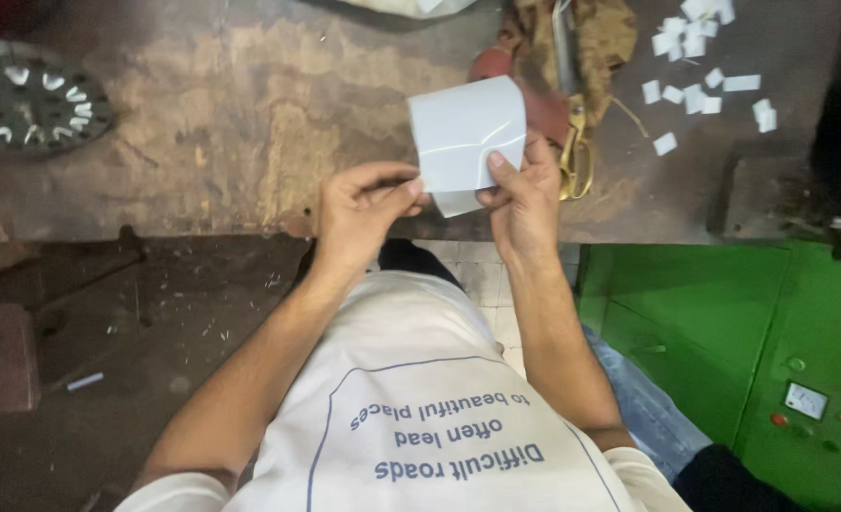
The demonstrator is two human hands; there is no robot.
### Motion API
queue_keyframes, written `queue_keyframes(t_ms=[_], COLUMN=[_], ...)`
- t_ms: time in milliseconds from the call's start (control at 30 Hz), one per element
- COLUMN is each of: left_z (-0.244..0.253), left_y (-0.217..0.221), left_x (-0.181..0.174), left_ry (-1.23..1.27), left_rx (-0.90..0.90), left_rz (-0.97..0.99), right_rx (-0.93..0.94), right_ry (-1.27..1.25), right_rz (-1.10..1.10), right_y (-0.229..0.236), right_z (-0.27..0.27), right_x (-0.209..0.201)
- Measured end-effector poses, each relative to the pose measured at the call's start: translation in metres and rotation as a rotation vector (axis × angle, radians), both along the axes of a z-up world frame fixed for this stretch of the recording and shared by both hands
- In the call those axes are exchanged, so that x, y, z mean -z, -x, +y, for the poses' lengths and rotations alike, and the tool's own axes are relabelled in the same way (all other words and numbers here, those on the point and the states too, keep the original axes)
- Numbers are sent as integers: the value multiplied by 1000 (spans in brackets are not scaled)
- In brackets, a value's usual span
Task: The person places small white rectangular pieces into the slots of a circular metal rotor component. They then use scissors to cut a roll of white tape into small pieces and place them into the rotor slots.
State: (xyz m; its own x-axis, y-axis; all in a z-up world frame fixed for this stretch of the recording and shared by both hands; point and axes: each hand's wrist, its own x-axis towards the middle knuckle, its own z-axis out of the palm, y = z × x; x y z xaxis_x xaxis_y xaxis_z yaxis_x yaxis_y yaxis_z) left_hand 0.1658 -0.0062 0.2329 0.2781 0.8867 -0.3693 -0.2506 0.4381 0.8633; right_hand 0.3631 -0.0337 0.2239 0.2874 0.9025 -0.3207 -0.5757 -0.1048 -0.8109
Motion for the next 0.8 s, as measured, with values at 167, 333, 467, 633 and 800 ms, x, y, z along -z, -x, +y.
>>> queue_keyframes(t_ms=[167, 333, 467, 633, 800], left_z=[-1, -6, -7, -7, 0], left_y=[1, -1, -3, -4, -6], left_x=[1, 16, 23, 26, 29], left_ry=[16, 41, 13, -50, -109], left_rx=[-8, -46, -55, -80, -81], left_rz=[0, -169, -207, -262, -257], right_rx=[-63, -136, -166, -115, -459], right_ry=[-44, -41, 16, 1, 52], right_rz=[12, -40, -204, -1188, -1813], right_y=[-4, -13, -40, -101, -110], right_z=[0, 1, -3, -10, -26], right_x=[5, 5, 4, 12, 10])
